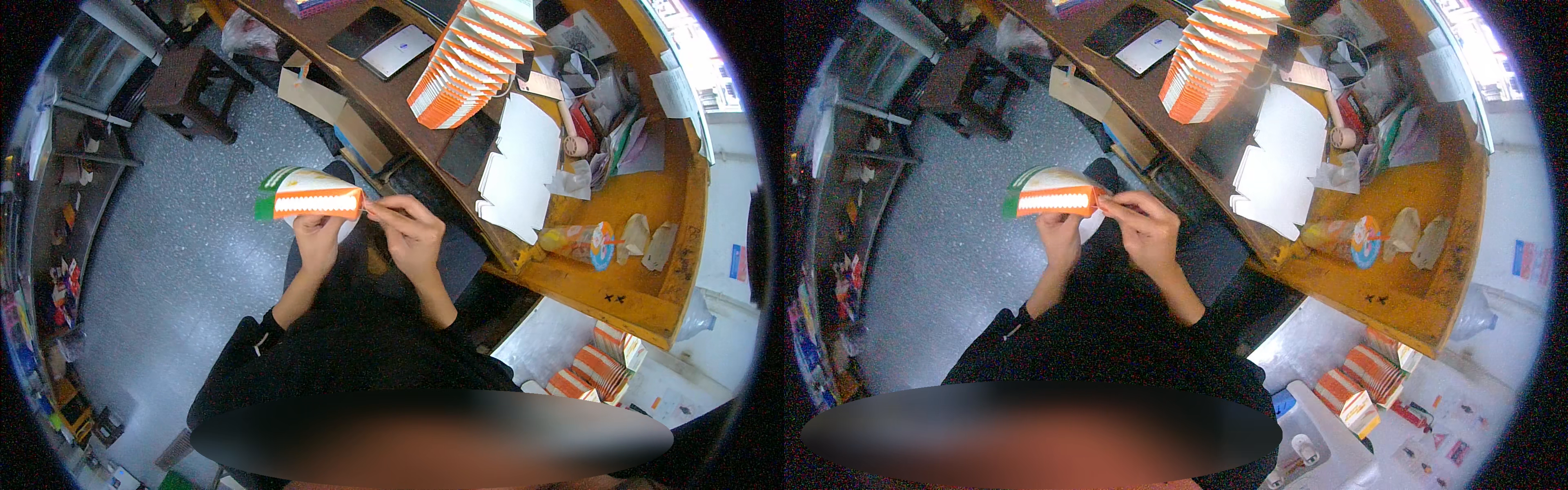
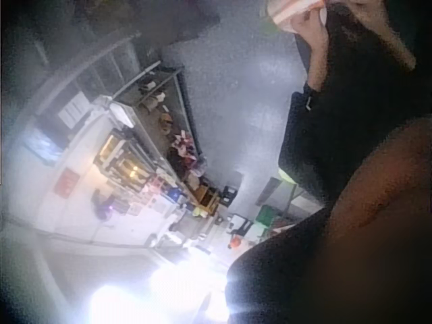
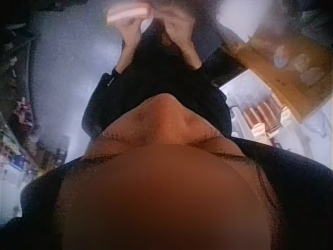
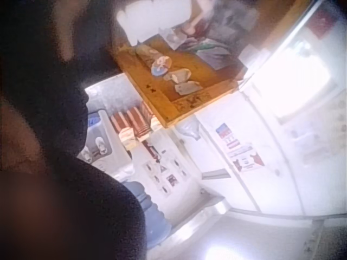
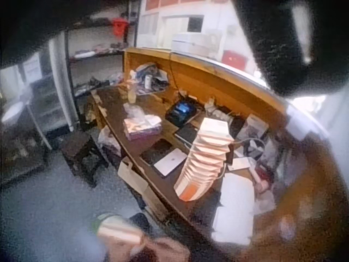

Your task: The person repeatedly folds flat cardboard pieces into small rectangular boxes and stacks them on a cluttered counter. The person handles each piece by hand, folding edges and tucking flaps to form the box shape, then places the finished box on a growing stack.

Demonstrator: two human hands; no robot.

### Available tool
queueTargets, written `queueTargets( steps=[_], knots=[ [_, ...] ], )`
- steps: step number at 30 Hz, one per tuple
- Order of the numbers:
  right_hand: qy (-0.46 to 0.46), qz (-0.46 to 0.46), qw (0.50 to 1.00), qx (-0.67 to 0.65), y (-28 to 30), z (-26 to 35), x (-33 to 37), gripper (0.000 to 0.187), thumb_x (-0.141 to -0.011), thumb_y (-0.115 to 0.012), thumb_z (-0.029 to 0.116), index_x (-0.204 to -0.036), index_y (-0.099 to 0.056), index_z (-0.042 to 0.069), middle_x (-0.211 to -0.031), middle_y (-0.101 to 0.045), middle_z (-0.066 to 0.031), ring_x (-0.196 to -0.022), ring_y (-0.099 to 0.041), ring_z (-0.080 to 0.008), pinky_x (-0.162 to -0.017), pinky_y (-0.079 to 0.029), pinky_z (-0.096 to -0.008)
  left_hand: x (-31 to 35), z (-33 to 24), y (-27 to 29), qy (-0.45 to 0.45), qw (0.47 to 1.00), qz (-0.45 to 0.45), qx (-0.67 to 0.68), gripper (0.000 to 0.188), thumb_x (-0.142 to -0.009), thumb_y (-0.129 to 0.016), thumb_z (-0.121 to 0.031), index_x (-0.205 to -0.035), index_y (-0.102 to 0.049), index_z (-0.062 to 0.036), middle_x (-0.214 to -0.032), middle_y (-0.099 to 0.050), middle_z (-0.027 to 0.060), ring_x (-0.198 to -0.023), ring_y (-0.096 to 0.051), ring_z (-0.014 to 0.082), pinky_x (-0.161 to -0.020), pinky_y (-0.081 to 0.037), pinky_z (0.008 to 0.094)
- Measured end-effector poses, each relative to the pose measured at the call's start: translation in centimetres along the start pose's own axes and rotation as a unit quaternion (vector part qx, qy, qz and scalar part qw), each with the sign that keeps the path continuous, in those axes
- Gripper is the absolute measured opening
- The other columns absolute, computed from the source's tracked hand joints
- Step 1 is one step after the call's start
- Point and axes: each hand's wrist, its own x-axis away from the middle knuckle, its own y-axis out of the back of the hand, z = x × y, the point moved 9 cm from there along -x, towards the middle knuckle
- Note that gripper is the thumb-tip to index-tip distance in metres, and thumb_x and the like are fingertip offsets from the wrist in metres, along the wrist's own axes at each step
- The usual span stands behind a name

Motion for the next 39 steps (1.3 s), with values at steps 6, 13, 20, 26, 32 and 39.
queueTargets(
  steps=[6,13,20,26,32,39],
  knots=[
    [0.077,-0.017,0.993,0.085,0.8,2.2,0.7,0.023,-0.07,-0.072,-0.007,-0.091,-0.075,0.004,-0.081,-0.07,-0.0084,-0.07,-0.067,-0.0189,-0.063,-0.053,-0.0273,0.9,-1.8,-0.2,-0.07,0.995,-0.007,0.076,0.031,-0.078,-0.075,0.002,-0.108,-0.064,0.0012,-0.105,-0.066,0.0076,-0.095,-0.064,0.0164,-0.085,-0.051,0.0296],
    [0.07,-0.035,0.993,0.093,-0.7,2.4,1.3,0.036,-0.071,-0.064,-0.01,-0.1,-0.074,0.009,-0.098,-0.066,-0.0094,-0.079,-0.065,-0.023,-0.066,-0.055,-0.03,1.7,-3.7,-2.5,-0.085,0.987,0.03,0.129,0.034,-0.081,-0.073,-0.002,-0.111,-0.058,0.0037,-0.106,-0.063,0.0088,-0.104,-0.061,0.0183,-0.088,-0.05,0.0317],
    [-0.095,-0.063,0.987,-0.116,0.5,-1.7,1.4,0.019,-0.089,-0.056,0.006,-0.104,-0.068,0.003,-0.114,-0.06,-0.0142,-0.106,-0.062,-0.0253,-0.084,-0.054,-0.0354,0.4,-5.8,-2.9,-0.2,0.969,0.121,-0.084,0.01,-0.083,-0.064,0.002,-0.092,-0.067,-0.0009,-0.098,-0.066,0.0093,-0.094,-0.062,0.0195,-0.078,-0.049,0.032],
    [-0.383,-0.014,0.888,-0.256,3.4,-9.2,0.7,0.06,-0.094,-0.046,0.051,-0.121,-0.056,-0.002,-0.106,-0.064,-0.017,-0.083,-0.067,-0.0218,-0.065,-0.058,-0.0322,1.9,-4.4,-5.0,-0.354,0.797,0.336,-0.355,0.018,-0.074,-0.062,-0.009,-0.09,-0.069,-0.0054,-0.097,-0.068,0.0016,-0.094,-0.063,0.021,-0.09,-0.049,0.0372],
    [-0.476,0.201,0.852,-0.083,1.1,-12.2,2.9,0.031,-0.098,-0.051,0.02,-0.113,-0.058,-0.006,-0.096,-0.067,-0.017,-0.078,-0.069,-0.0227,-0.059,-0.061,-0.0333,1.2,-2.1,-3.4,-0.366,0.678,0.378,-0.513,0.028,-0.076,-0.064,-0.014,-0.102,-0.068,-0.0067,-0.106,-0.068,0.0047,-0.109,-0.06,0.0217,-0.1,-0.045,0.041],
    [-0.414,0.192,0.888,0.058,-4.7,-15.1,6.6,0.026,-0.094,-0.052,0.012,-0.113,-0.054,-0.007,-0.093,-0.066,-0.0265,-0.075,-0.07,-0.0341,-0.06,-0.06,-0.0393,3.4,4.3,-4.2,-0.094,0.775,0.385,-0.493,0.033,-0.086,-0.067,-0.03,-0.113,-0.065,-0.0106,-0.088,-0.069,0.0157,-0.074,-0.068,0.0346,-0.067,-0.054,0.0438]
  ],
)
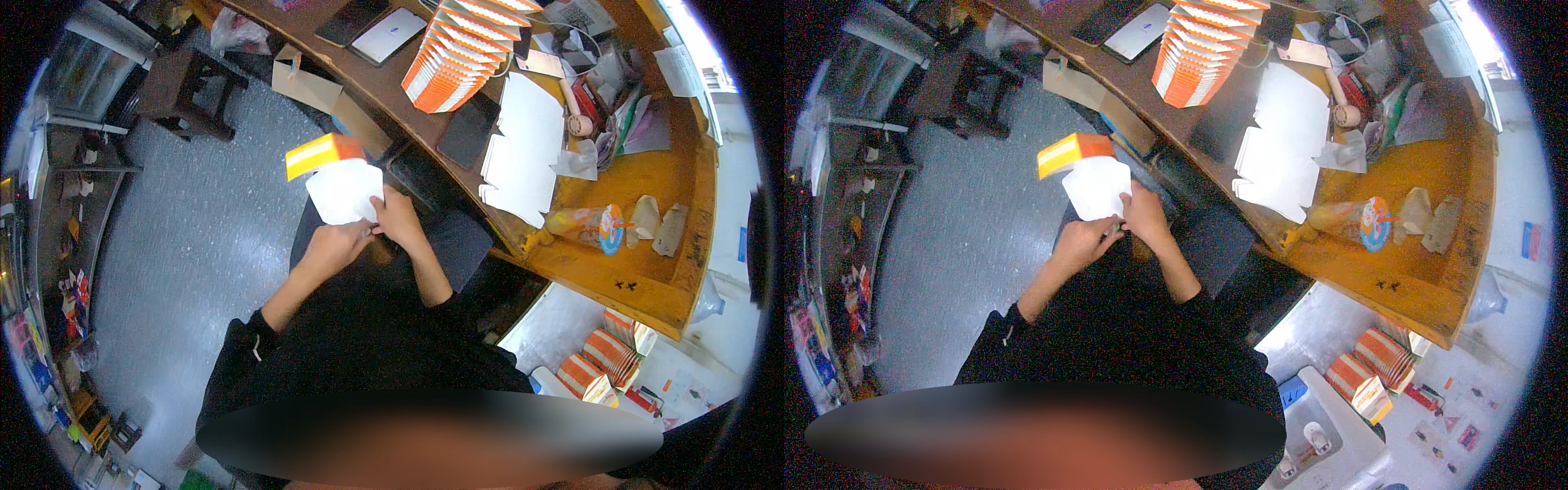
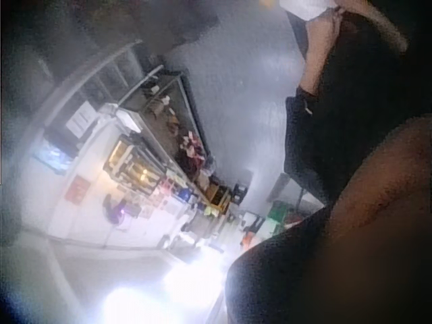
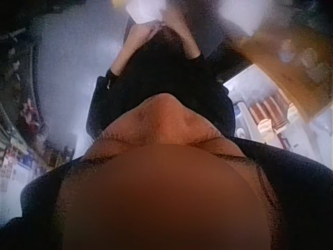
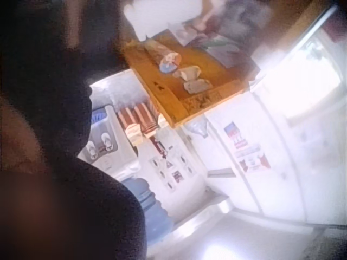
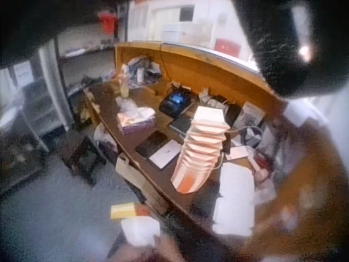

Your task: The person repeatedly folds flat cardboard pieces into small rectangular boxes and stacks them on a cluttered counter. The person handles each piece by hand, folding edges and tucking flaps to form the box shape, then places the finished box on a growing stack.

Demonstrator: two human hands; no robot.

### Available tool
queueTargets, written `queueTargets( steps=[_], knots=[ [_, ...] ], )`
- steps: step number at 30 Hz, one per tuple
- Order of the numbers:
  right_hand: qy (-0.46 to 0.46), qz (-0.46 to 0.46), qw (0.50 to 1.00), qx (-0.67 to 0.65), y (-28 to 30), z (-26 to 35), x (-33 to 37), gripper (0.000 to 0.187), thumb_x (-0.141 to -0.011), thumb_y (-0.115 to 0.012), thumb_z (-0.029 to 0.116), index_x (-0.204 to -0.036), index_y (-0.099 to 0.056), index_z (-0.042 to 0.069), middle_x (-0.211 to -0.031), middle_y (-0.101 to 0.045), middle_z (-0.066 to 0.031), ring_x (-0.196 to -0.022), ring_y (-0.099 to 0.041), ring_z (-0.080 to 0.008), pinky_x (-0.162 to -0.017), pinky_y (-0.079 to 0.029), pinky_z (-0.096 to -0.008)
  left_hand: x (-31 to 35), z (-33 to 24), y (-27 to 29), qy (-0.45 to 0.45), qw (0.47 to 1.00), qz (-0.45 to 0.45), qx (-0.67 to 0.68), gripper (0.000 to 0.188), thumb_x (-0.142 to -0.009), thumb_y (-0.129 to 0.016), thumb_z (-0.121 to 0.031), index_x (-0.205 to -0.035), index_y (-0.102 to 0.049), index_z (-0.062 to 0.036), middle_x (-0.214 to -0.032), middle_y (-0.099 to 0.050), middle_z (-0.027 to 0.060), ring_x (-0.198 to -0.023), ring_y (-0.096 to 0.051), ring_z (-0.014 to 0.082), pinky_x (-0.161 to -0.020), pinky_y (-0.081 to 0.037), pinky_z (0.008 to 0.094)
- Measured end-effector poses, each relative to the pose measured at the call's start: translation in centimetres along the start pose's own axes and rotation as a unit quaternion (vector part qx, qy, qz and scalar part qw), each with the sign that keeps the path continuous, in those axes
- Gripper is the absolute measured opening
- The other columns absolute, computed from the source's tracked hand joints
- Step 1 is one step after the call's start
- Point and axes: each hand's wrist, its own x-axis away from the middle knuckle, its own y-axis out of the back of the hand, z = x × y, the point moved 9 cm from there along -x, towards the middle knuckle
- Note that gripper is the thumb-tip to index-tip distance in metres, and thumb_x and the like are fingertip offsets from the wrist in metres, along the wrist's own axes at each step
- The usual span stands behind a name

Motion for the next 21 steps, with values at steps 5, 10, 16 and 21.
queueTargets(
  steps=[5,10,16,21],
  knots=[
    [0.011,0.022,0.999,0.048,-2.5,-2.7,-0.4,0.028,-0.09,-0.056,0.007,-0.114,-0.052,-0.008,-0.094,-0.064,-0.0293,-0.078,-0.069,-0.0359,-0.06,-0.058,-0.0409,1.3,3.2,-1.8,0.09,0.978,-0.113,0.149,0.02,-0.085,-0.069,-0.023,-0.092,-0.071,-0.0037,-0.076,-0.069,0.016,-0.068,-0.069,0.029,-0.062,-0.053,0.0372],
    [0.059,-0.037,0.995,0.074,-2.4,-1.5,0.3,0.018,-0.089,-0.06,0.008,-0.102,-0.061,-0.004,-0.079,-0.066,-0.0236,-0.068,-0.07,-0.0306,-0.055,-0.053,-0.0375,3.0,7.4,-3.4,0.221,0.921,-0.144,0.285,0.018,-0.085,-0.069,-0.018,-0.087,-0.073,-0.001,-0.072,-0.07,0.0106,-0.064,-0.065,0.0136,-0.061,-0.051,0.0303],
    [0.093,-0.14,0.982,0.083,-0.9,1.5,3.2,0.018,-0.085,-0.067,0.021,-0.081,-0.07,0.004,-0.077,-0.066,-0.0207,-0.067,-0.064,-0.0384,-0.06,-0.051,-0.0452,2.6,9.6,-5.7,0.287,0.83,-0.112,0.464,0.024,-0.089,-0.068,-0.022,-0.091,-0.071,0.0019,-0.082,-0.07,0.0056,-0.068,-0.064,0.0098,-0.065,-0.053,0.0218],
    [0.164,-0.215,0.946,0.178,-0.5,3.3,4.8,0.009,-0.081,-0.069,0.014,-0.082,-0.073,0.006,-0.076,-0.066,-0.015,-0.065,-0.065,-0.0316,-0.058,-0.051,-0.0392,2.6,9.4,-6.2,0.304,0.803,-0.089,0.504,0.028,-0.089,-0.068,-0.025,-0.093,-0.07,0.0026,-0.086,-0.069,0.006,-0.071,-0.064,0.0095,-0.067,-0.054,0.0216]
  ],
)
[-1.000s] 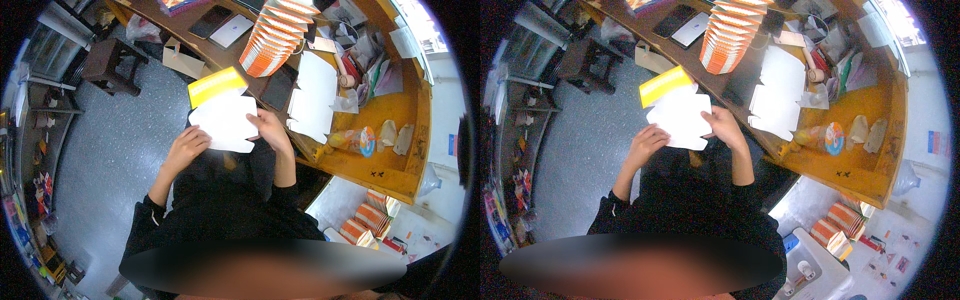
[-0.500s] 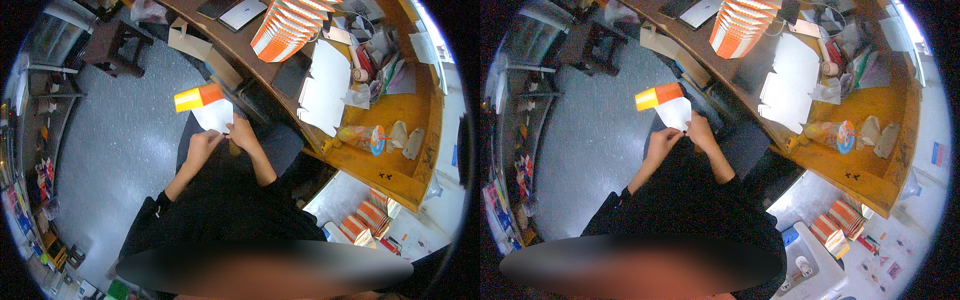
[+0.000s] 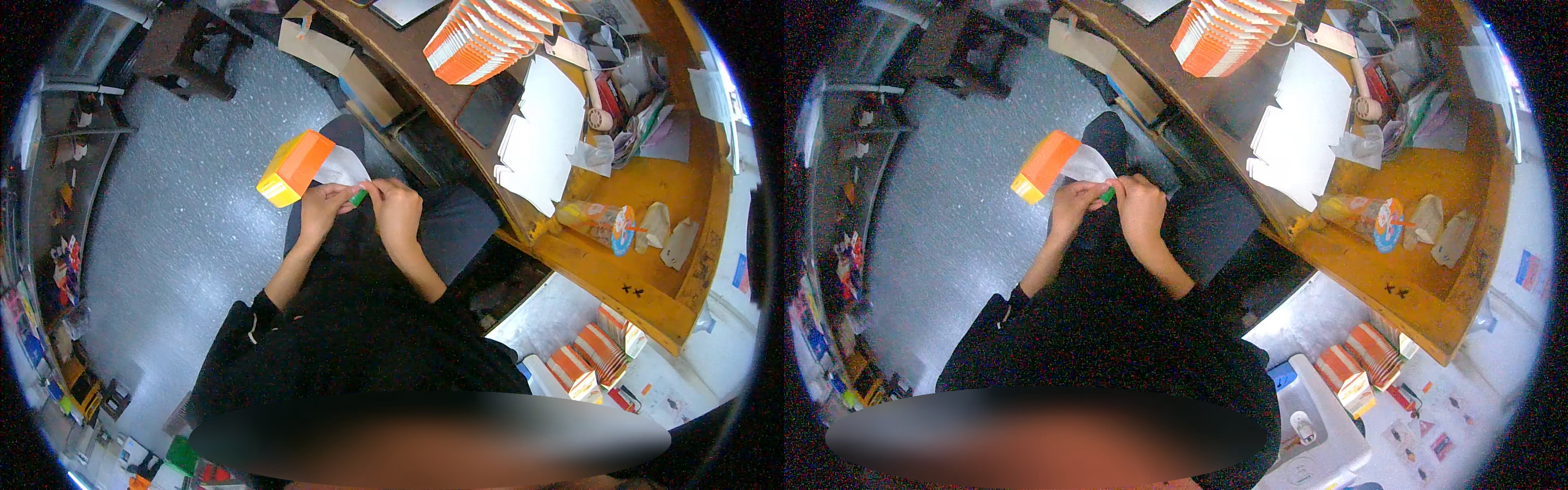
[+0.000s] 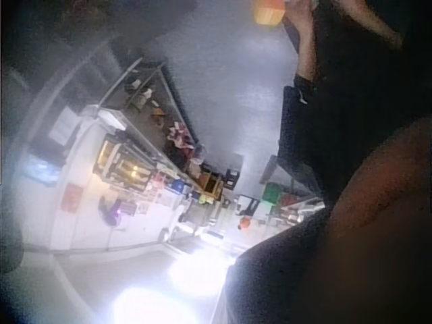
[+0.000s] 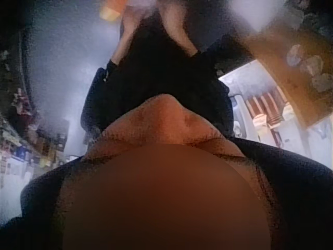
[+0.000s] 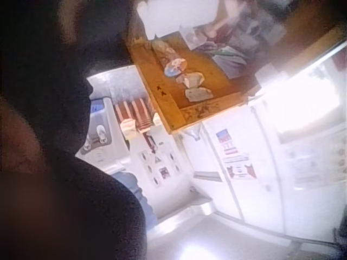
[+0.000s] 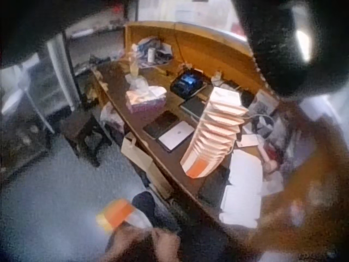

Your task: The person repeatedly folds flat cardboard pieces into small rectangular boxes and stacks them on a cluttered counter. The person handles each piece by hand, folding edges and tucking flaps to form the box shape, then places the finished box on a growing stack.

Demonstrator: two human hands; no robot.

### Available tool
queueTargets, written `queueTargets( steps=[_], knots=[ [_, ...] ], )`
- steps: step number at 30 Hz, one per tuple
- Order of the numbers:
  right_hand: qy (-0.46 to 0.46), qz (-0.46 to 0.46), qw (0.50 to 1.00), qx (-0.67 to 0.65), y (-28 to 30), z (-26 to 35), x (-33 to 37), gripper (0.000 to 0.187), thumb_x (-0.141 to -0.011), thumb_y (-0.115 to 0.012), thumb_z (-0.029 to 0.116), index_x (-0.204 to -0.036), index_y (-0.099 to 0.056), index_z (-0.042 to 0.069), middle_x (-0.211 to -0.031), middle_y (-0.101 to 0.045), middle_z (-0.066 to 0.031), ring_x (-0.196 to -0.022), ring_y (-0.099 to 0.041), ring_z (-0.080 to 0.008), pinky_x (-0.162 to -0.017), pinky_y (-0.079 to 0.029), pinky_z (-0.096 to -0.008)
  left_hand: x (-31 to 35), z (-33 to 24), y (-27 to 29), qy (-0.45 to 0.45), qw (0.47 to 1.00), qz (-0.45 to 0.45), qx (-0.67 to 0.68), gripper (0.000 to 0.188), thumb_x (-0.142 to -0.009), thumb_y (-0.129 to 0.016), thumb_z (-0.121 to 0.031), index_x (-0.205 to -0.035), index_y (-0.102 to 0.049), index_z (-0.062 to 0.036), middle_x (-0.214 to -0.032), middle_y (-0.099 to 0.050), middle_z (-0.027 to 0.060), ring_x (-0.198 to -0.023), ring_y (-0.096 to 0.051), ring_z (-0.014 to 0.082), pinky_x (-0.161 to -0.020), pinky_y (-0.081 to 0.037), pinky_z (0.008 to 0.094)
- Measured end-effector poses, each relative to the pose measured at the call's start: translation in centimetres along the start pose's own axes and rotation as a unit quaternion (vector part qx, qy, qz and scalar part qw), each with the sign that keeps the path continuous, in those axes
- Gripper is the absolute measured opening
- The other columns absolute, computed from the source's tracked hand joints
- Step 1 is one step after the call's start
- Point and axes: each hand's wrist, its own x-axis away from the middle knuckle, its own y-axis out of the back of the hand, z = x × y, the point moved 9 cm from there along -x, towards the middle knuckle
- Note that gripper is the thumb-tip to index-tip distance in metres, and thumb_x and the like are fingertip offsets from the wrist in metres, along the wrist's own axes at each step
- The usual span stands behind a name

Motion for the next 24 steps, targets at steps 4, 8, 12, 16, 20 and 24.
queueTargets(
  steps=[4,8,12,16,20,24],
  knots=[
    [0.041,0.01,0.999,-0.015,-0.3,0.9,0.1,0.007,-0.077,-0.069,0.009,-0.081,-0.074,0.007,-0.081,-0.066,-0.0124,-0.067,-0.065,-0.0289,-0.06,-0.052,-0.0378,-0.1,-0.3,-0.8,0.015,0.997,0.032,0.064,0.026,-0.091,-0.063,-0.021,-0.099,-0.069,0.003,-0.09,-0.07,0.0069,-0.077,-0.066,0.012,-0.071,-0.055,0.0227],
    [0.047,0.023,0.998,0.022,0.1,1.1,0.1,0.006,-0.076,-0.066,0.01,-0.077,-0.072,0.009,-0.081,-0.062,-0.0091,-0.066,-0.065,-0.0295,-0.06,-0.053,-0.0408,-0.4,-0.4,-1.0,0.018,0.994,0.043,0.097,0.022,-0.092,-0.058,-0.015,-0.101,-0.068,0.0028,-0.095,-0.07,0.0093,-0.084,-0.068,0.015,-0.076,-0.055,0.0241],
    [0.078,0.062,0.993,0.057,-0.6,1.3,-0.3,0.006,-0.074,-0.068,0.008,-0.077,-0.073,0.01,-0.079,-0.063,-0.0072,-0.065,-0.065,-0.0277,-0.059,-0.052,-0.039,-0.3,-0.6,-1.1,0.016,0.994,0.048,0.1,0.018,-0.091,-0.055,-0.008,-0.1,-0.066,0.0036,-0.096,-0.069,0.012,-0.086,-0.068,0.0174,-0.077,-0.057,0.0263],
    [0.114,0.063,0.99,0.047,-1.5,1.5,-0.2,0.006,-0.075,-0.068,0.007,-0.076,-0.073,0.009,-0.078,-0.063,-0.0067,-0.064,-0.064,-0.0276,-0.058,-0.052,-0.038,-0.2,-1.3,-0.4,0.002,0.993,0.006,0.119,0.016,-0.089,-0.054,-0.001,-0.101,-0.063,0.0054,-0.097,-0.068,0.0135,-0.086,-0.069,0.0203,-0.076,-0.059,0.0297],
    [0.135,0.044,0.99,0.013,-1.3,1.3,-0.3,0.008,-0.077,-0.065,0.006,-0.076,-0.073,0.009,-0.077,-0.062,-0.0069,-0.064,-0.064,-0.0271,-0.059,-0.052,-0.0377,-0.3,-1.7,-0.5,0.0,0.992,0.016,0.127,0.016,-0.088,-0.056,0.001,-0.101,-0.062,0.0059,-0.098,-0.068,0.0146,-0.085,-0.069,0.0219,-0.075,-0.06,0.0312],
    [0.152,0.051,0.987,0.02,-1.7,1.2,-0.4,0.008,-0.077,-0.065,0.004,-0.078,-0.072,0.007,-0.078,-0.062,-0.0067,-0.066,-0.064,-0.0265,-0.061,-0.053,-0.0373,-0.5,-1.7,-0.6,0.003,0.992,0.026,0.123,0.016,-0.087,-0.057,0.001,-0.102,-0.062,0.006,-0.099,-0.067,0.0157,-0.085,-0.069,0.0228,-0.076,-0.06,0.0314]
  ],
)
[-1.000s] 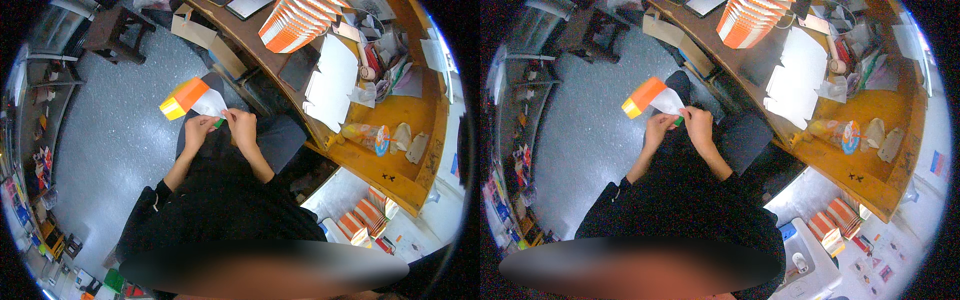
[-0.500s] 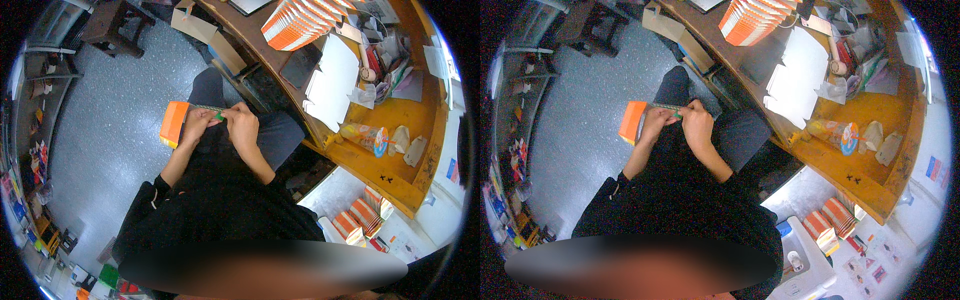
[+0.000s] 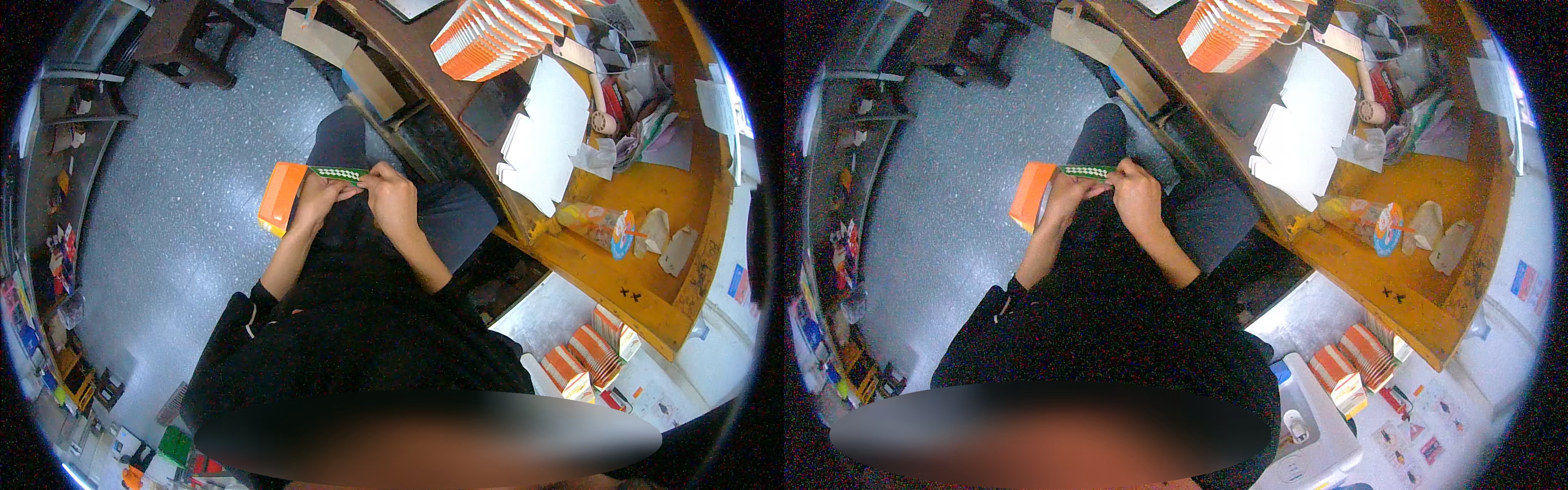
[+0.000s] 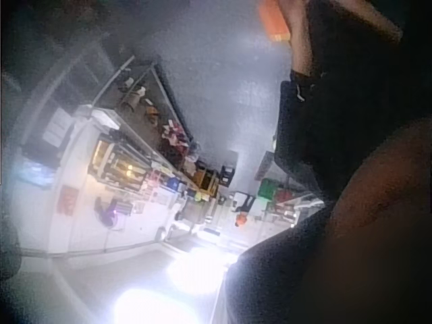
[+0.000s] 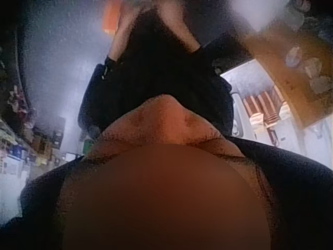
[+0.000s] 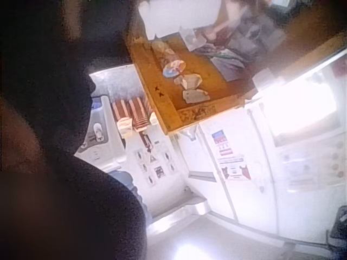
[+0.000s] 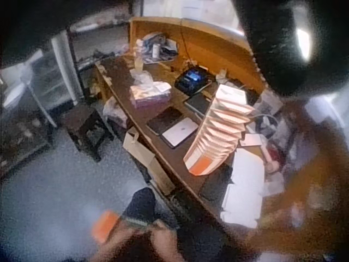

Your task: The person repeatedly folds flat cardboard pieces into small rectangular boxes and stacks them on a cluttered counter. The person handles each piece by hand, folding edges and tucking flaps to form the box shape, then places the finished box on a growing stack.

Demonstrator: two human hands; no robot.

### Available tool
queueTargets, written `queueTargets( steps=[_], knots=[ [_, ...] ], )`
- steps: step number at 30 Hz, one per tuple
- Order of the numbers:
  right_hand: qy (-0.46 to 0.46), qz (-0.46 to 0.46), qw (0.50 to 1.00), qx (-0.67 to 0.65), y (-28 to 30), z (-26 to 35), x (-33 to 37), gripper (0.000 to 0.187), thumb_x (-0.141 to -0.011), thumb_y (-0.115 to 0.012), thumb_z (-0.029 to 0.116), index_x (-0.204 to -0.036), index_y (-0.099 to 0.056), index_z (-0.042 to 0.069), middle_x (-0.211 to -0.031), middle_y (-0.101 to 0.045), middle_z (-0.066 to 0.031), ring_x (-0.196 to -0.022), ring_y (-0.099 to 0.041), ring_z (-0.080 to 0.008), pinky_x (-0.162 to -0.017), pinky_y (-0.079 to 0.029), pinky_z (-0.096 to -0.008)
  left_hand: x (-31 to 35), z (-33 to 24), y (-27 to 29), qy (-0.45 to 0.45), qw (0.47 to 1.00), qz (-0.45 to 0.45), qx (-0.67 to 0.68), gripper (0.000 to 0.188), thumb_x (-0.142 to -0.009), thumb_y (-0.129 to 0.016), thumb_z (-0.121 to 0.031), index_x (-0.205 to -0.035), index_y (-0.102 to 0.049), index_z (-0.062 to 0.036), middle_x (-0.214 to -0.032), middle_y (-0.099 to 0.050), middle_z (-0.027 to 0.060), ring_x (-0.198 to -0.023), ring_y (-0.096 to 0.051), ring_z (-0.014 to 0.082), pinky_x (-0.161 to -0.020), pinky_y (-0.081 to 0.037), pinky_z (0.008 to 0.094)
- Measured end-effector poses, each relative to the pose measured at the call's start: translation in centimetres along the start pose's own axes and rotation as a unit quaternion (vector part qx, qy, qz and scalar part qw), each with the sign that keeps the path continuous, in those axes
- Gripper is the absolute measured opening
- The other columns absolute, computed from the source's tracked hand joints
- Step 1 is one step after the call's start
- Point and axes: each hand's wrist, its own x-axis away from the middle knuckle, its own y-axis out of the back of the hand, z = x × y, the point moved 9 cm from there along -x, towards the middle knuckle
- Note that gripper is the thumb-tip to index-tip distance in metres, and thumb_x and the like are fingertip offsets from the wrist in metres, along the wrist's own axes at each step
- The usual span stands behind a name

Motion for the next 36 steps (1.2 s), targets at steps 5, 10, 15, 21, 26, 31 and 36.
queueTargets(
  steps=[5,10,15,21,26,31,36],
  knots=[
    [0.041,0.015,0.999,0.024,-0.7,0.5,0.4,0.011,-0.074,-0.064,0.002,-0.083,-0.07,0.005,-0.082,-0.06,-0.0064,-0.074,-0.065,-0.0252,-0.064,-0.054,-0.0372,0.3,-0.3,0.2,-0.011,0.999,-0.02,0.025,0.016,-0.087,-0.059,0.0,-0.101,-0.063,0.0052,-0.101,-0.067,0.0151,-0.087,-0.069,0.0229,-0.075,-0.06,0.0315],
    [0.087,0.02,0.995,0.041,-1.1,1.2,0.7,0.014,-0.074,-0.063,0.0,-0.087,-0.069,0.003,-0.084,-0.06,-0.0071,-0.079,-0.065,-0.0245,-0.066,-0.055,-0.0362,0.8,-0.8,0.5,-0.003,0.998,-0.054,0.044,0.017,-0.086,-0.06,-0.003,-0.101,-0.062,0.0048,-0.102,-0.066,0.0144,-0.092,-0.067,0.0225,-0.077,-0.06,0.0329],
    [0.078,0.039,0.996,-0.002,-0.8,0.7,0.5,0.016,-0.075,-0.062,0.0,-0.089,-0.069,0.004,-0.087,-0.061,-0.0076,-0.076,-0.065,-0.0244,-0.064,-0.055,-0.0363,0.8,-1.1,0.9,-0.02,0.997,-0.054,0.059,0.017,-0.087,-0.06,-0.003,-0.102,-0.062,0.0057,-0.102,-0.066,0.0137,-0.09,-0.067,0.0227,-0.079,-0.06,0.0323],
    [0.074,-0.019,0.996,-0.04,-0.2,1.1,0.1,0.023,-0.074,-0.065,-0.002,-0.095,-0.071,0.006,-0.086,-0.062,-0.0064,-0.071,-0.066,-0.0234,-0.061,-0.054,-0.0347,0.5,-0.4,-0.1,-0.026,0.996,0.053,0.062,0.02,-0.09,-0.056,0.003,-0.111,-0.059,0.0035,-0.107,-0.066,0.0107,-0.098,-0.065,0.0171,-0.092,-0.052,0.0312],
    [0.097,-0.055,0.993,-0.042,0.7,1.9,0.1,0.022,-0.072,-0.07,0.0,-0.094,-0.07,0.006,-0.087,-0.06,-0.0043,-0.074,-0.065,-0.022,-0.061,-0.054,-0.033,1.0,-0.9,-0.4,-0.021,0.991,0.055,0.119,0.023,-0.091,-0.061,-0.007,-0.113,-0.059,0.0004,-0.109,-0.066,0.0065,-0.099,-0.063,0.0148,-0.095,-0.05,0.0329],
    [0.079,-0.18,0.967,-0.162,4.5,0.8,0.1,0.052,-0.068,-0.082,0.017,-0.112,-0.057,0.008,-0.105,-0.055,-0.0118,-0.106,-0.055,-0.0302,-0.087,-0.048,-0.0413,2.1,-3.5,0.2,-0.039,0.972,-0.024,0.229,0.029,-0.092,-0.061,-0.011,-0.118,-0.056,-0.0007,-0.114,-0.063,0.008,-0.101,-0.063,0.0195,-0.097,-0.049,0.0356],
    [0.029,-0.128,0.964,-0.23,4.7,-1.9,-1.7,0.052,-0.078,-0.068,0.005,-0.125,-0.046,0.0,-0.128,-0.056,-0.0184,-0.12,-0.052,-0.0345,-0.1,-0.04,-0.0433,4.3,-3.9,-0.9,0.017,0.956,0.036,0.289,0.023,-0.095,-0.059,-0.023,-0.101,-0.058,-0.0012,-0.099,-0.064,0.0082,-0.086,-0.065,0.0141,-0.088,-0.055,0.0319]
  ],
)
